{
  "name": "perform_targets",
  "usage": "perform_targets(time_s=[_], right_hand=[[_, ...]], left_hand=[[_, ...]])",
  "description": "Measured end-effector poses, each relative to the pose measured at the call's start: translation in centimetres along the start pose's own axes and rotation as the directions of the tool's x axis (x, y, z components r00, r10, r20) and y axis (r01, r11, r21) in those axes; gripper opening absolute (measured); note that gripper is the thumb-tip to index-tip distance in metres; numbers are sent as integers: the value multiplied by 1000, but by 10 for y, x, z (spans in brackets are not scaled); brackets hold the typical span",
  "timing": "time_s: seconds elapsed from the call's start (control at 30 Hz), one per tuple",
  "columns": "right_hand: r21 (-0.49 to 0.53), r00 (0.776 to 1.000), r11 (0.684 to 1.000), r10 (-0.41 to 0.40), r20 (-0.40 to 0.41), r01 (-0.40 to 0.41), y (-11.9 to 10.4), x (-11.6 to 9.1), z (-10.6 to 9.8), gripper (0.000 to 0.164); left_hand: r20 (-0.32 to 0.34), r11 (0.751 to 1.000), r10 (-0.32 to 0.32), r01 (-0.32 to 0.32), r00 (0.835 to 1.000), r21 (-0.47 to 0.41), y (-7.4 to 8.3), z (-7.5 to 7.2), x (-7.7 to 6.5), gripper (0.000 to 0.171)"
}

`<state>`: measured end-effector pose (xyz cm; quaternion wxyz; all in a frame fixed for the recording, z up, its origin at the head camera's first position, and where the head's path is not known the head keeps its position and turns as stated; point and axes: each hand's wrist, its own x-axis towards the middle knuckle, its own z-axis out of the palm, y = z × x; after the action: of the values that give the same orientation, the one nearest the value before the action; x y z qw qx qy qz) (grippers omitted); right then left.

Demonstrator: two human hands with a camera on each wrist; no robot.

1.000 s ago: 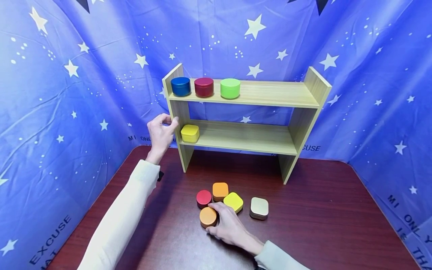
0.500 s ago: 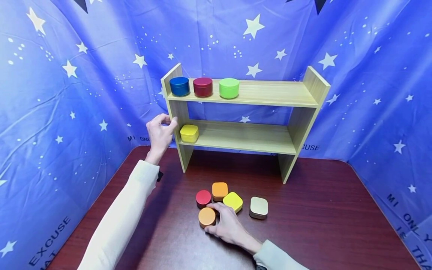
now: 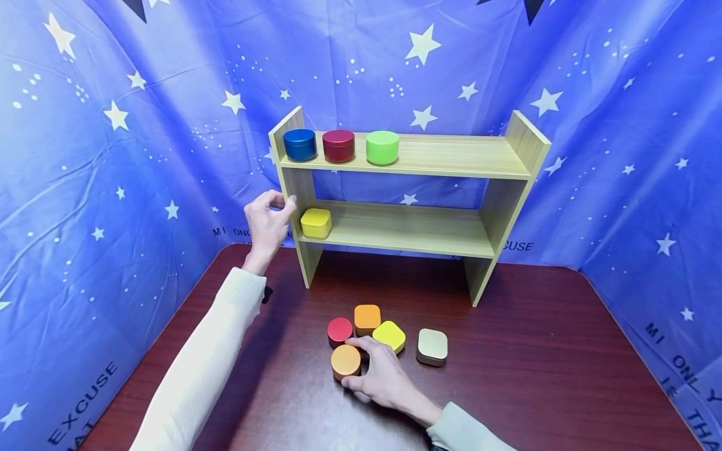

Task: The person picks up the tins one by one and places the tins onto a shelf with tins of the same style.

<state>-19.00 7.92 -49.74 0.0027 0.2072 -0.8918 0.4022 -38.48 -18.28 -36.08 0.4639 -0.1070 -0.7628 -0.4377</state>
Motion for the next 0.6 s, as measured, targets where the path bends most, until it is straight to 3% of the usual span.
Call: perform_targets(time_s=[0.6], right_hand=[[102, 993, 994, -17, -117, 29, -11, 13, -50, 63]], left_hand=[[-12, 1000, 1, -2, 1000, -6, -2, 1, 0, 24]])
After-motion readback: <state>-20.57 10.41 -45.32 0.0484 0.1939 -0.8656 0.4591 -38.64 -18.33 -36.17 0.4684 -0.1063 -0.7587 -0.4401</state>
